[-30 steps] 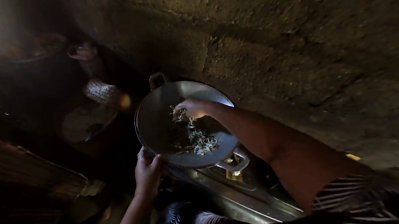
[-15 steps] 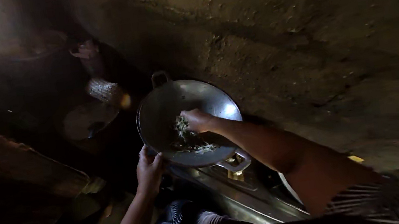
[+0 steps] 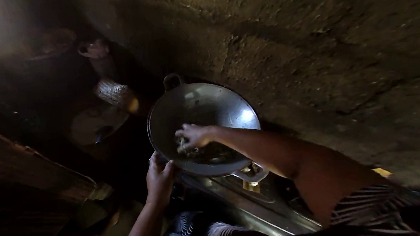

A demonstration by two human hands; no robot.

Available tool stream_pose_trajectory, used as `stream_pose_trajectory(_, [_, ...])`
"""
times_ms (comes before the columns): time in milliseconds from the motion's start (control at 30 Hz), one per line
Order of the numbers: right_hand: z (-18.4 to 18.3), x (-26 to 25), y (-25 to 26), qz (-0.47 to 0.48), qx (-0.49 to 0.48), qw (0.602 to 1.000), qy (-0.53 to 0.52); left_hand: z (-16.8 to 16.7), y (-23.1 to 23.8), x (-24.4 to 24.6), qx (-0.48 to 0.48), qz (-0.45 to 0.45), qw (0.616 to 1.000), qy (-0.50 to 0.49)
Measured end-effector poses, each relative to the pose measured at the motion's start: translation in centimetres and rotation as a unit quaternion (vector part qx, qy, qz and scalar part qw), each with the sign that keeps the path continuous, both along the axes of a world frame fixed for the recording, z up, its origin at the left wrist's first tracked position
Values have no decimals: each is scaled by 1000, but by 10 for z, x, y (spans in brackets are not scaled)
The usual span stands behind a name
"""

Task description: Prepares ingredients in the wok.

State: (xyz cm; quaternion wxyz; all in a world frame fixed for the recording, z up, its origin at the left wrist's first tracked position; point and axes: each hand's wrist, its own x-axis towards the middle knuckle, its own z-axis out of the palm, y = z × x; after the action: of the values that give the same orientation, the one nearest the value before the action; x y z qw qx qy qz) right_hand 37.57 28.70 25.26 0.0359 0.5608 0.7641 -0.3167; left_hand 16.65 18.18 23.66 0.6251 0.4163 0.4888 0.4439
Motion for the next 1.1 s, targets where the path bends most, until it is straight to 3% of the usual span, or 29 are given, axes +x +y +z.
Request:
stream_pose_trajectory(67, [2,6,-17,76,-3,997,-27,1,-1,0,-3,2,1000,-2])
stream_pose_trajectory(133, [-2,20,-19,91,27,992,-87,2,-2,0,-2,1,1000,-3])
stream_pose_trajectory(200, [-3,34,-12,43,75,991,-105,0,-1,0,4,-1,1000,-4])
stream_pose_trajectory(267, [13,45,-6,-40,97,993,-56,0,-1,-1,8,-2,1000,-3])
stream_pose_trajectory(367, [40,56,-9,-116,69,991,-11,-1,-1,-1,0,2,1000,3])
stream_pose_trajectory(533, [39,78,-48,-52,-27,993,-99,2,-1,1,2,1,1000,20])
stream_pose_trajectory(667, [29,41,-74,-100,-30,989,-109,4,-2,2,2,3,1000,16])
stream_pose_trajectory(733, [20,33,-64,-113,37,992,-51,3,-2,3,5,-1,1000,21])
stream_pose_trajectory(833, [40,30,-30,-117,83,989,-34,4,-2,1,1,1,1000,23])
stream_pose_trajectory(967, [52,38,10,-105,32,993,-54,6,-2,2,-9,3,1000,20])
stream_pose_trajectory(1100, [15,30,-1,-61,-22,997,-44,5,-1,1,-3,-2,1000,27])
